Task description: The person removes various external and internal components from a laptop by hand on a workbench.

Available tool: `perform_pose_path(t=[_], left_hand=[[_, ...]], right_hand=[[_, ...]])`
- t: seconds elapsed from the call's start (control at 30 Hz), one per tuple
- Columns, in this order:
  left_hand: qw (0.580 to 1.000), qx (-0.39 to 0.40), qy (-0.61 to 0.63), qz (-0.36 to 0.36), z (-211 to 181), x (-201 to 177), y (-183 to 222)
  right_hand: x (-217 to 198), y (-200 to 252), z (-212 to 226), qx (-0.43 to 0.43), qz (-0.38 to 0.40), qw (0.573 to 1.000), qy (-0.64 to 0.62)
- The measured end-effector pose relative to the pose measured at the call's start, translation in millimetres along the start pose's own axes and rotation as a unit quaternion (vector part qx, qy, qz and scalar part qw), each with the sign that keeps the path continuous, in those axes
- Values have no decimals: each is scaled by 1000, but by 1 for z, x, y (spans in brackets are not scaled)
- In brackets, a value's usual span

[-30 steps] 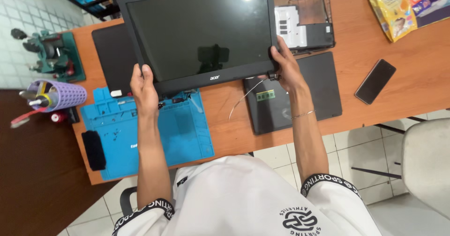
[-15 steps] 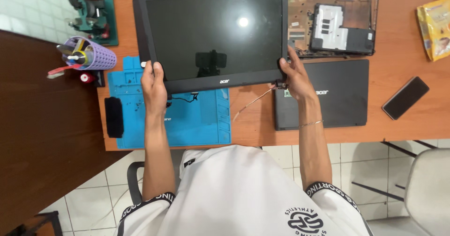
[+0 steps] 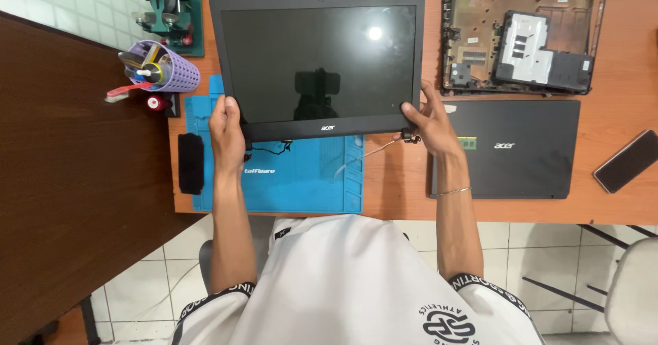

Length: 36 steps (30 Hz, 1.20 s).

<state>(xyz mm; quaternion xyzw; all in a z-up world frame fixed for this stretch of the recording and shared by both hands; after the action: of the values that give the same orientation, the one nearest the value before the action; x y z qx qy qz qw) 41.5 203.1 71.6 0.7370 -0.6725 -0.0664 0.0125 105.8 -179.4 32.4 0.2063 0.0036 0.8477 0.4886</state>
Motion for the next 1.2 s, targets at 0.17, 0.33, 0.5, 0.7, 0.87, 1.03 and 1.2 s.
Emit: perform_pose_path(t=[0.17,0.33,0.5,0.7,0.87,1.03,1.2], left_hand=[[999,11,11,39,-18,-5,-1],[986,20,-33,161,-26,-6,1],[986,-48,40,157,-6,-18,8],[986,-31,44,161,6,-30,13],[977,98,-47,181,-7,-43,20],[985,25,-13,173,9,-51,20],[982,-58,-136,119,8,-53,23]], right_hand=[[22,-9,3,-6,12,999,41],[29,-10,-5,-6,0,999,43],[42,-9,-14,-15,-9,999,32],[53,-7,-21,-29,-25,998,53],[62,-9,-27,-60,-24,995,81],[71,-5,-36,-36,-47,996,63],[78,-2,-40,-33,-70,991,107]])
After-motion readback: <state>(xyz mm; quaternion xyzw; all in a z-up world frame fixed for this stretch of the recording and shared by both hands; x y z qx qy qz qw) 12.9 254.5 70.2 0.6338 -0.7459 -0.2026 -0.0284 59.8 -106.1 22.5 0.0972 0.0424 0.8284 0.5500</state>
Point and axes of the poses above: each hand's wrist, its own y-axis away from the middle knuckle, its own x-axis out of the palm, z = x × y, the point moved 10 cm from there along -y, towards the middle knuckle, and after that the axes turned 15 degrees about z, right-handed, at the moved point
